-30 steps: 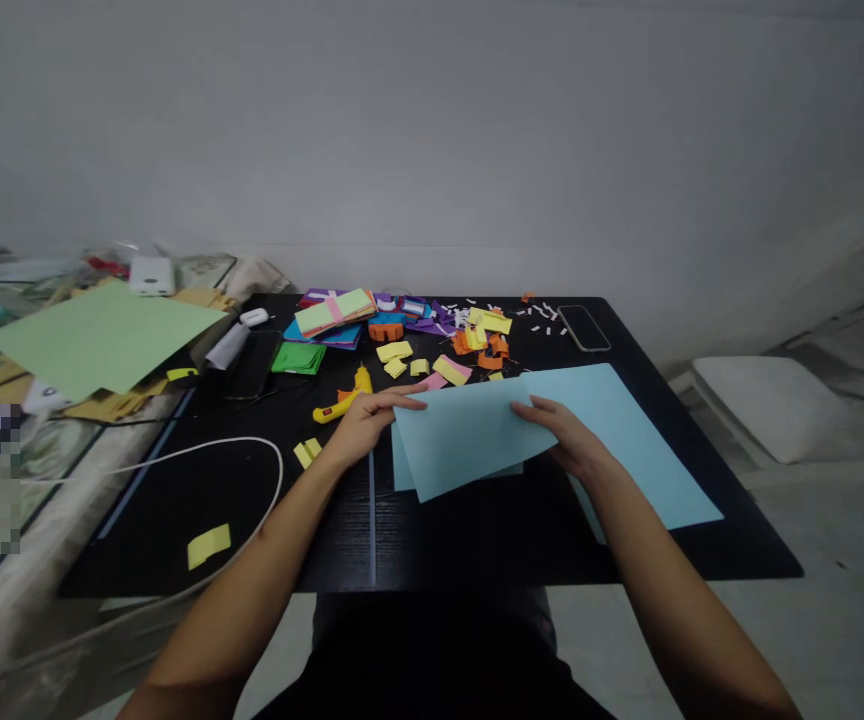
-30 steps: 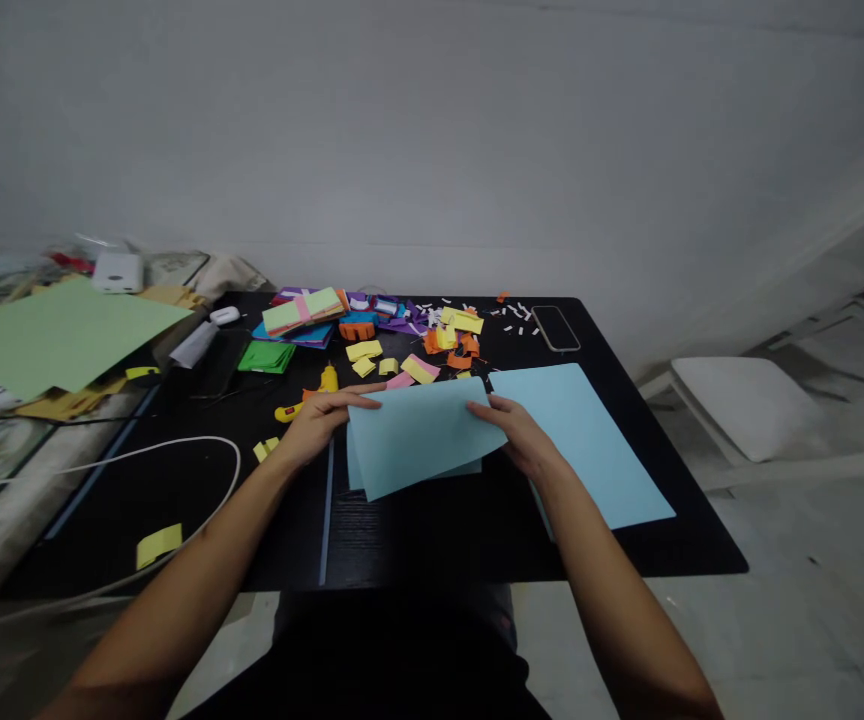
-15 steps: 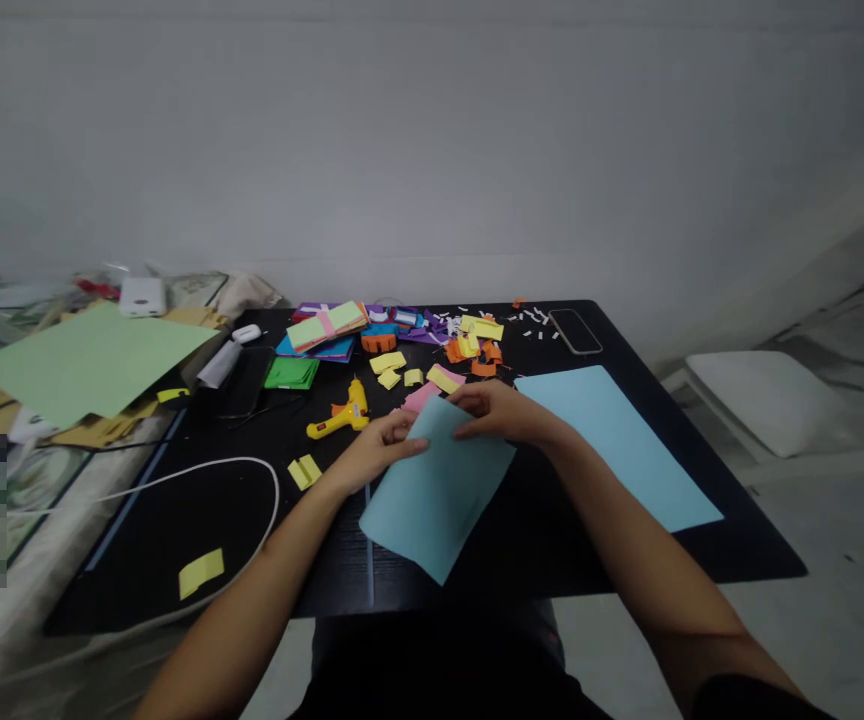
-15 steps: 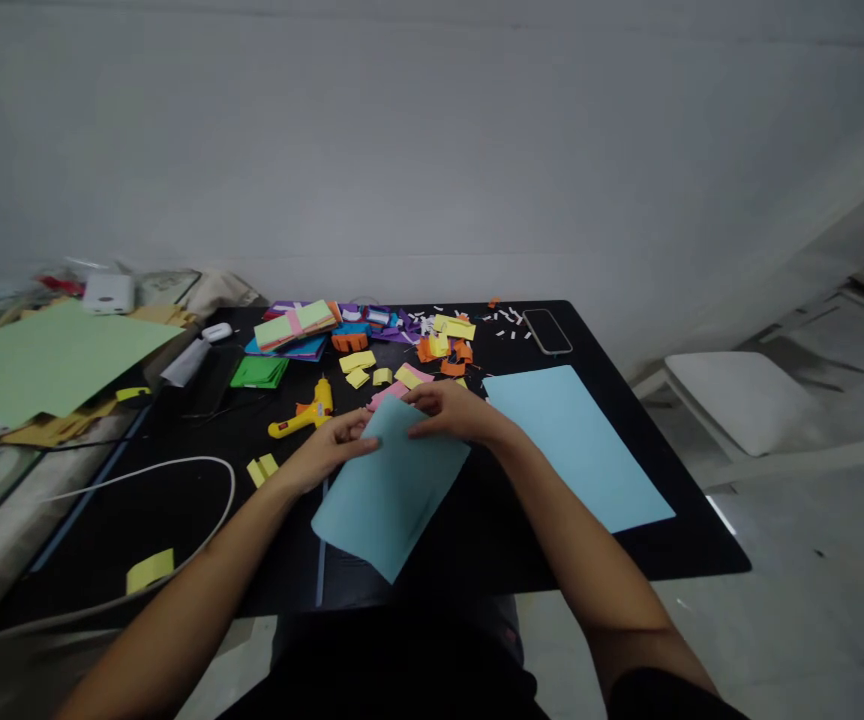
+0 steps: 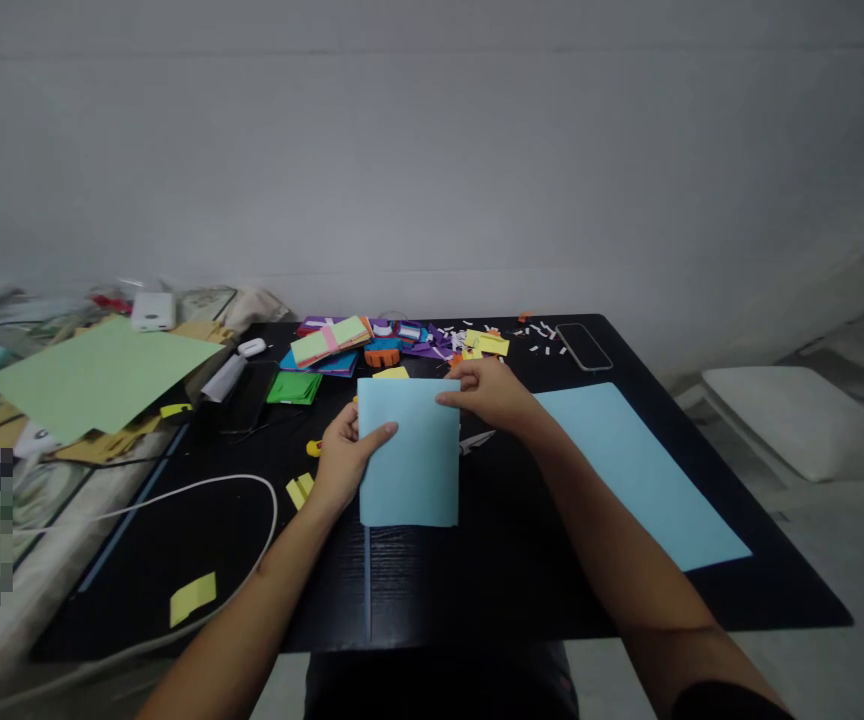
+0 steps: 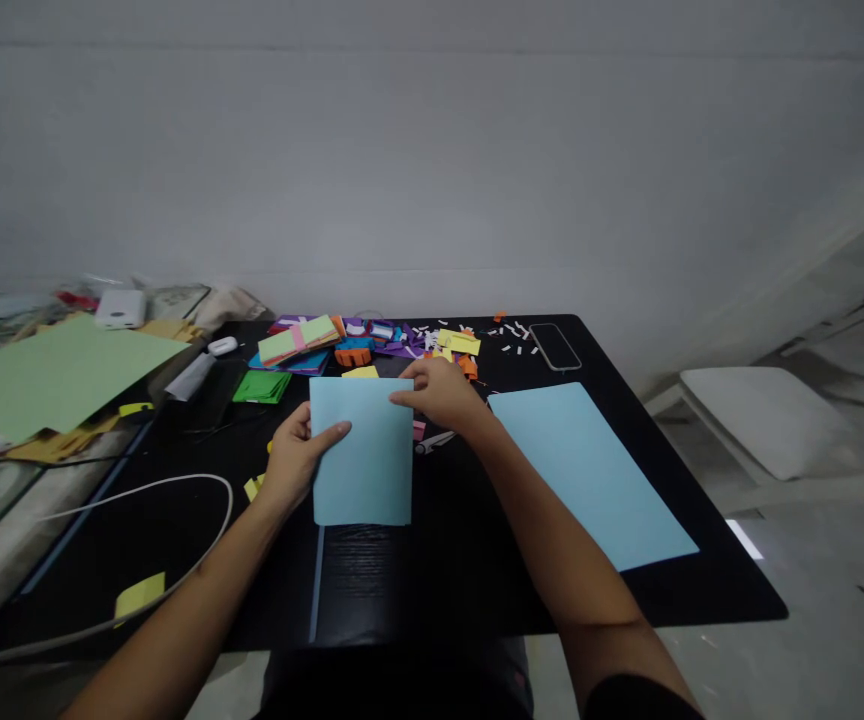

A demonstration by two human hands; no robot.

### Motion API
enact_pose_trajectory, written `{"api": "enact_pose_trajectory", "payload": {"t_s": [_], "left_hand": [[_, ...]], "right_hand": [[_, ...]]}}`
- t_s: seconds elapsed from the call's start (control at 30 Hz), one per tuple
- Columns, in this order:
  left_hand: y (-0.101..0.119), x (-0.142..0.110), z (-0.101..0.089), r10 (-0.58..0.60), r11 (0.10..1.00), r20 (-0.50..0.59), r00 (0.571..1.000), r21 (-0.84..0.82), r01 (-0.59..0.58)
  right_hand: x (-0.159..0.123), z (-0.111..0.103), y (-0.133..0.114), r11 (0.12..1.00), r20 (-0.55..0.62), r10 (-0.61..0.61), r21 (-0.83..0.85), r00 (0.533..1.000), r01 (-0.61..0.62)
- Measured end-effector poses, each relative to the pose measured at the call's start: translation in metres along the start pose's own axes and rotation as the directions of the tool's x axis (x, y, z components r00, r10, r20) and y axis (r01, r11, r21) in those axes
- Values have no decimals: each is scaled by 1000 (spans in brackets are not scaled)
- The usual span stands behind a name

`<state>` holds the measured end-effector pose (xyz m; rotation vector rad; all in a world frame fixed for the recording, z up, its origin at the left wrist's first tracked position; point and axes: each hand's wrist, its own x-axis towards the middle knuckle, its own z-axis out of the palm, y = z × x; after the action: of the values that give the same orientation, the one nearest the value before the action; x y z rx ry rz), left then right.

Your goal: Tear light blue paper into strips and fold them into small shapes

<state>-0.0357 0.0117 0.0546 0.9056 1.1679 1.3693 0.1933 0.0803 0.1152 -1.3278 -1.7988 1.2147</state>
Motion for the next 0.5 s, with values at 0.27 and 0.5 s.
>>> {"api": "enact_pose_trajectory", "payload": {"t_s": [0.27,0.5], "left_hand": [[-2,-2,0,43,998,-35,998,51,-41],[-7,-1,-1,71,995,-37,997,73,-68]], "right_hand": [[-4,-2,-7,991,36,-29,134,999,24],[-3,-2,-5,985,41,-52,167,998,45]]}}
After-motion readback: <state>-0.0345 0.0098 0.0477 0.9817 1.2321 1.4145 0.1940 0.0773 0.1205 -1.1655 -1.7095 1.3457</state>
